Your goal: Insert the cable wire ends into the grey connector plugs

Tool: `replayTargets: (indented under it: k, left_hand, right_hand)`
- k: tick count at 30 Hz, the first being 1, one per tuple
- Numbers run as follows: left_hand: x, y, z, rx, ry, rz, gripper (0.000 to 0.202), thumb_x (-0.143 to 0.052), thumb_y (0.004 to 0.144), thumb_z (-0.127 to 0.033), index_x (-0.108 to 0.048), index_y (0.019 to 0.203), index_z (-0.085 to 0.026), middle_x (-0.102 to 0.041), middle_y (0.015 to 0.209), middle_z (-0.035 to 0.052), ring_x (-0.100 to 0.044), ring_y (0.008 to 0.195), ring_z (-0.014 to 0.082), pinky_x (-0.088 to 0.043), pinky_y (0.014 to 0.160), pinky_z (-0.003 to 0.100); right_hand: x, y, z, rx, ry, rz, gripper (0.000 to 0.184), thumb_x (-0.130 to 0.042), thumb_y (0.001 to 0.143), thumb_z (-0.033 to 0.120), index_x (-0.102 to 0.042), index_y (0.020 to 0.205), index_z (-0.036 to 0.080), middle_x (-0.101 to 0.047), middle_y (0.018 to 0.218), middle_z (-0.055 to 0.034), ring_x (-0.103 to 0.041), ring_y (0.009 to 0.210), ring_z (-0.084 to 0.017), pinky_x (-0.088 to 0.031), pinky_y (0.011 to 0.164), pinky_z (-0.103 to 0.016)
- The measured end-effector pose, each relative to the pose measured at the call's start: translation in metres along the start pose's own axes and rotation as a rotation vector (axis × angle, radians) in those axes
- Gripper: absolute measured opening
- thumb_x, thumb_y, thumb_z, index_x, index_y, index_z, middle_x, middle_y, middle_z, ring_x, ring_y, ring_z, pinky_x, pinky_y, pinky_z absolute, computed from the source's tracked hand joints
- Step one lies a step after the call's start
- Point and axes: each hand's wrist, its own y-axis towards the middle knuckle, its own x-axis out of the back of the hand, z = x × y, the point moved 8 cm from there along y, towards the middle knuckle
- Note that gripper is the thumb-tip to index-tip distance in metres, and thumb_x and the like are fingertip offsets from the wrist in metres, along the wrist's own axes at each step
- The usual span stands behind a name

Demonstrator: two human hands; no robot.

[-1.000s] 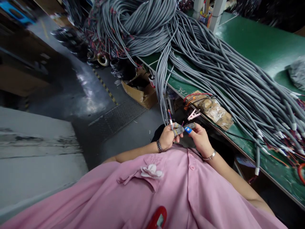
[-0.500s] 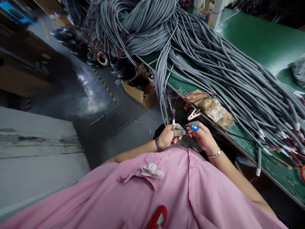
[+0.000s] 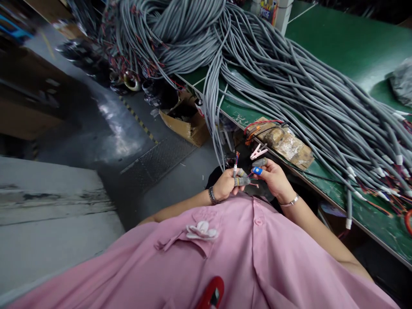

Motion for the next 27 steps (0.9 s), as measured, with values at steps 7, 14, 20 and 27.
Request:
replayTargets:
  k: [7,14,20,27]
  left_hand:
    - [0.008,0.002,0.002,-0.033,-0.063,-0.088,0.031,-0.070,0.071,-0.041,-0.056,0.068,-0.014,-0.058,0.051,-0.0024,-0.040,0.031,0.0040,-0.023,0.031,0.017]
    - [0.009,0.001,0.001,-0.024,-0.077,-0.107,0.027,-0.072,0.068,-0.036,-0.056,0.067,-0.014,-0.058,0.051,-0.0025,-0.039,0.030,0.0038,-0.023,0.031,0.018]
    - [0.005,0.001,-0.010,-0.043,-0.148,-0.049,0.025,-0.070,0.070,-0.035,-0.056,0.068,-0.014,-0.058,0.051,-0.0020,-0.039,0.030,0.0040,-0.022,0.030,0.018]
    - [-0.008,0.007,-0.034,-0.032,-0.292,0.020,0.023,-0.069,0.071,-0.035,-0.056,0.073,-0.015,-0.058,0.049,-0.0022,-0.037,0.029,0.0048,-0.022,0.029,0.018]
  right_hand:
    - [0.001,-0.005,0.005,0.107,-0.029,-0.054,0.035,-0.083,0.062,0.037,-0.059,0.083,0.022,-0.062,0.068,0.0039,-0.054,0.056,-0.011,-0.048,0.057,-0.027]
    - [0.011,-0.003,0.000,0.069,0.009,-0.130,0.030,-0.078,0.069,0.041,-0.062,0.084,0.021,-0.067,0.075,0.0002,-0.055,0.060,-0.011,-0.048,0.061,-0.026]
    - [0.020,0.012,-0.008,-0.076,0.176,-0.108,0.047,-0.059,0.078,0.066,-0.065,0.087,0.020,-0.070,0.084,-0.0047,-0.059,0.062,-0.011,-0.051,0.057,-0.025]
    - [-0.006,0.025,0.011,-0.003,0.118,0.065,0.047,-0.062,0.075,0.066,-0.066,0.087,0.021,-0.066,0.076,-0.0020,-0.055,0.058,-0.011,-0.049,0.056,-0.025]
